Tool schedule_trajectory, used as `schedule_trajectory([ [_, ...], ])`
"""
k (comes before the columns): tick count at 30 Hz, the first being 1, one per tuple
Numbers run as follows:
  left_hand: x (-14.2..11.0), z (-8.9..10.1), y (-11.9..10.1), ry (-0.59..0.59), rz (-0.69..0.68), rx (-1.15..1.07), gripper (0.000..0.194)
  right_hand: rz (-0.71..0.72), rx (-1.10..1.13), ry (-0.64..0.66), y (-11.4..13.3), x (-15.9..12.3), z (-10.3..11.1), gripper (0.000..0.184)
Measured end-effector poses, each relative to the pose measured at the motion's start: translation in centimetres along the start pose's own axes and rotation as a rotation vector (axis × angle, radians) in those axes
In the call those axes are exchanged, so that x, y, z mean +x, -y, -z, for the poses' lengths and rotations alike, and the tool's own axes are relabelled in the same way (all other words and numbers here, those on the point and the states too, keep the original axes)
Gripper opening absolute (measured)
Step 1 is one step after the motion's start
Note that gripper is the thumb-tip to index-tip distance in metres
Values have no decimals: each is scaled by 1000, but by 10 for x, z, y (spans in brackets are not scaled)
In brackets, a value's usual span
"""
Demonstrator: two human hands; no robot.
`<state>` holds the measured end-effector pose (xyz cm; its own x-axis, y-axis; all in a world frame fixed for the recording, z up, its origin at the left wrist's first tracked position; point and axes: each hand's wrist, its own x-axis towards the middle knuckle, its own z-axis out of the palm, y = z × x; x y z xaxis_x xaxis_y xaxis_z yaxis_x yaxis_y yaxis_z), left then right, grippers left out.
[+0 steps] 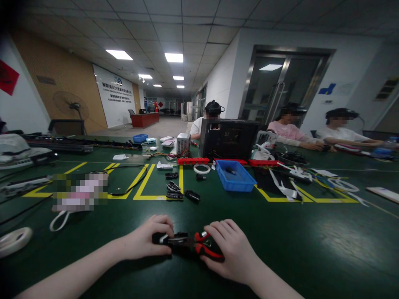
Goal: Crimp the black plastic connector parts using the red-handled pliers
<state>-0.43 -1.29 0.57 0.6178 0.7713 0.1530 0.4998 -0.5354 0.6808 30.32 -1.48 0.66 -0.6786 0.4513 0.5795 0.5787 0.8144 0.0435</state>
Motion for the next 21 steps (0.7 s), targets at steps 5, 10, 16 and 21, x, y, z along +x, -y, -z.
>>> schedule_trajectory([
  [5, 0, 1, -1, 7, 0, 9, 22, -42, 28, 13, -3, -3, -3, 43],
  [10, 0, 2, -2, 15, -1, 21, 22, -22, -3, 8, -9, -5, -2, 48],
  [16, 0, 3, -1, 20, 4, 12, 23, -17, -19, 14, -9, -4, -1, 48],
  [21, 0, 4, -1, 27, 1, 22, 21, -1, 9, 28, -6, -3, -3, 47],
])
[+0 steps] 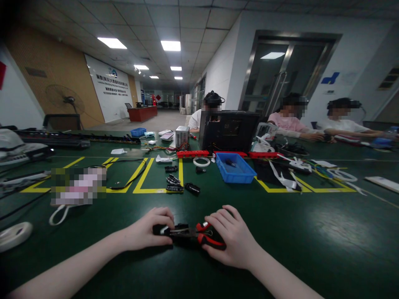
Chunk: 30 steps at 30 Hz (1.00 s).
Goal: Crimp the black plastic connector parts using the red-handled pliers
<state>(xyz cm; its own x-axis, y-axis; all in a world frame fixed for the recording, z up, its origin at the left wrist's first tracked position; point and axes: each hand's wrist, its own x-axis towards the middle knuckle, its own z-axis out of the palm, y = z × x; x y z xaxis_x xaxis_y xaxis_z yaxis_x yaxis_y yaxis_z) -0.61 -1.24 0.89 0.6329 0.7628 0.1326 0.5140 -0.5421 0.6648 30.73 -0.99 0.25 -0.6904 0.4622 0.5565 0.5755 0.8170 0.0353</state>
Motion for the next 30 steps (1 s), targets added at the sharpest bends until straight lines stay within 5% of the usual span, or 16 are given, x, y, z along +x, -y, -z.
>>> schedule_trajectory([
  [30, -1, 2, -2, -1, -18, 9, 19, 1, 14, 31, -6, 3, 5, 43],
])
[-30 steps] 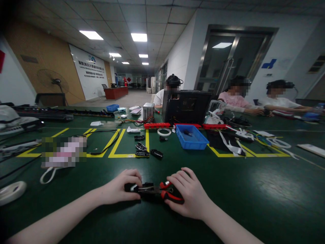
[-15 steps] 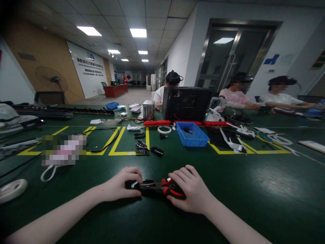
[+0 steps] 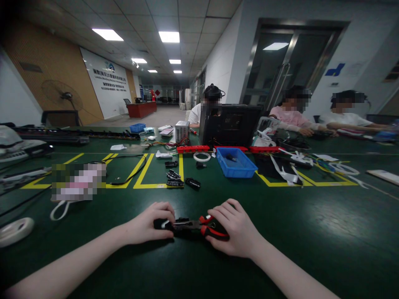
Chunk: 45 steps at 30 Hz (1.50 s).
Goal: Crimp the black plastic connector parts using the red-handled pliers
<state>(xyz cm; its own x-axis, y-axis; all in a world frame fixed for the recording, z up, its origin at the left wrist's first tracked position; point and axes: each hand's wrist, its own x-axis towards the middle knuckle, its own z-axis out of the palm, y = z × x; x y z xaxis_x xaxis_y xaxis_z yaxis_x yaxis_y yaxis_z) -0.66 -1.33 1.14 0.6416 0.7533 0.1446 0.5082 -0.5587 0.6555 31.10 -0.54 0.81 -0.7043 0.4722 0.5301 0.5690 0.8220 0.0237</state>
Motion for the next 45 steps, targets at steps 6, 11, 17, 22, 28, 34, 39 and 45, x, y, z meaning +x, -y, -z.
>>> schedule_trajectory([
  [6, 0, -1, 2, 9, -20, 11, 20, -17, 22, -9, 4, 1, -3, 43],
  [11, -1, 0, 2, -4, -25, 20, 18, -30, 42, -16, 10, 1, -4, 43],
  [17, -1, -2, 1, -17, -32, 22, 19, -34, 5, -16, 10, 2, -2, 42],
  [22, -2, 1, -3, -9, -30, 21, 15, -36, -13, -13, 6, 0, -2, 43],
  [28, -2, 2, -1, 2, -30, 10, 15, -42, 2, 0, 7, 0, -3, 43],
  [34, -2, 0, 3, 1, -33, 8, 17, -28, 25, -17, 10, 1, -4, 41],
  [39, -2, 0, 4, 2, -33, -5, 17, -23, 34, -17, 10, 3, -4, 37],
  [45, -3, 0, 1, 7, -10, -12, 19, -15, 38, 37, 7, 5, 1, 38],
])
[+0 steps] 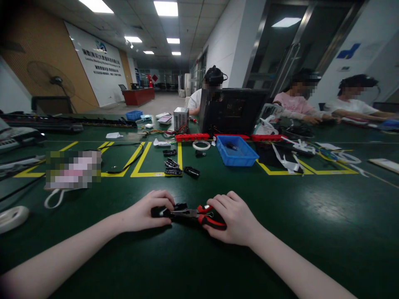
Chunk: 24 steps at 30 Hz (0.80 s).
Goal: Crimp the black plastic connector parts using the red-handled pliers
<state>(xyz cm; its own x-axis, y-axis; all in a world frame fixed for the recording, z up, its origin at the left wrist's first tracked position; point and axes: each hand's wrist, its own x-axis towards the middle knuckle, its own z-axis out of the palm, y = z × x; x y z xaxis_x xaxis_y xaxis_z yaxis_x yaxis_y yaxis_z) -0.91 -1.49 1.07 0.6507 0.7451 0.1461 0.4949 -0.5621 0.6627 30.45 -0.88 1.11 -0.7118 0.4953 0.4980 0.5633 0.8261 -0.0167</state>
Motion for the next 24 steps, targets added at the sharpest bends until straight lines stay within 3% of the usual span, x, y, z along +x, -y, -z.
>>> schedule_trajectory([
  [24, 2, 0, 5, 0, -28, 0, 19, 9, 4, -17, -1, -1, -2, 39],
])
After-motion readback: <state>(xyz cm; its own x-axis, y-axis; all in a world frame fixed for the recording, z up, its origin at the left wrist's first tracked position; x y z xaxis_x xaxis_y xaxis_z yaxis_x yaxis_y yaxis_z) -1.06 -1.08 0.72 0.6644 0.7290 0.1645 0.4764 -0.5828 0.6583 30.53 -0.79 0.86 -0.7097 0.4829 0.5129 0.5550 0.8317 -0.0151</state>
